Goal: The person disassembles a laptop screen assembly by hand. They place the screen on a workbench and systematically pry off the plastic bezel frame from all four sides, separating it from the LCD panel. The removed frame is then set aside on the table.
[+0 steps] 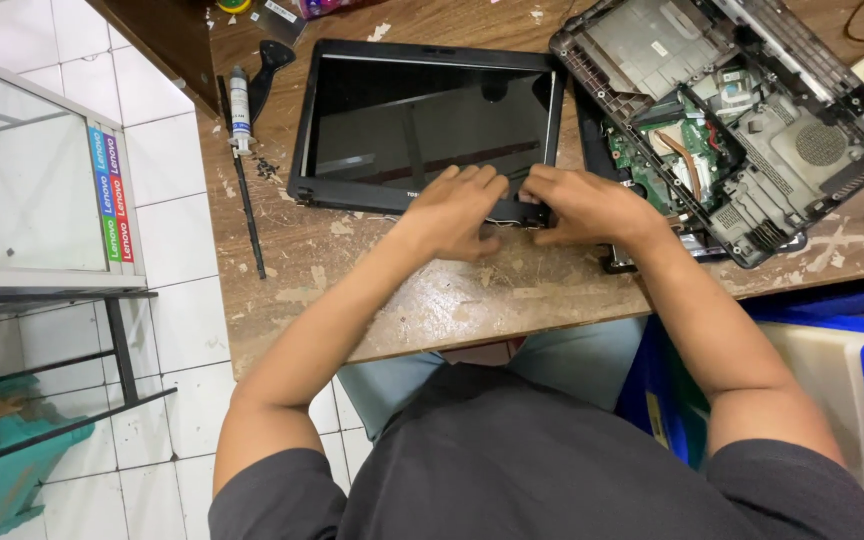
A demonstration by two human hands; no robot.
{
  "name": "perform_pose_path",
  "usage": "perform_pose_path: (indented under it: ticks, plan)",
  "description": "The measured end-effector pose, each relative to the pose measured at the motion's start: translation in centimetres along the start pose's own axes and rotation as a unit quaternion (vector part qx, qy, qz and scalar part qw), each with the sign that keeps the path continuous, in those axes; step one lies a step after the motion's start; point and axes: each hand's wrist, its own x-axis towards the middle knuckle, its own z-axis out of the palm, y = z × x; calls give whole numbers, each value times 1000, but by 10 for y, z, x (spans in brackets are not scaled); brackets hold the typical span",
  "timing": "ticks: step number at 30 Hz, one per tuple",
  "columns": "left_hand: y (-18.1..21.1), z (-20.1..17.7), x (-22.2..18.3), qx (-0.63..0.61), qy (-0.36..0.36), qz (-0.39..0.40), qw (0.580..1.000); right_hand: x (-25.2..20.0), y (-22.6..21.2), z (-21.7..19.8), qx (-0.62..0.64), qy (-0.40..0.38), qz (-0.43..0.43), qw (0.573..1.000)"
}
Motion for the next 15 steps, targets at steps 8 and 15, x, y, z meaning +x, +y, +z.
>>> perform_pose_path:
  ticks: [8,15]
  plan:
    - [12,33,21,29,77,-3,997,-30,-15,-34,-128,44,-2,991]
    - [0,35,27,77,74,46,993,-19,17,-9,-161,128,-138,969]
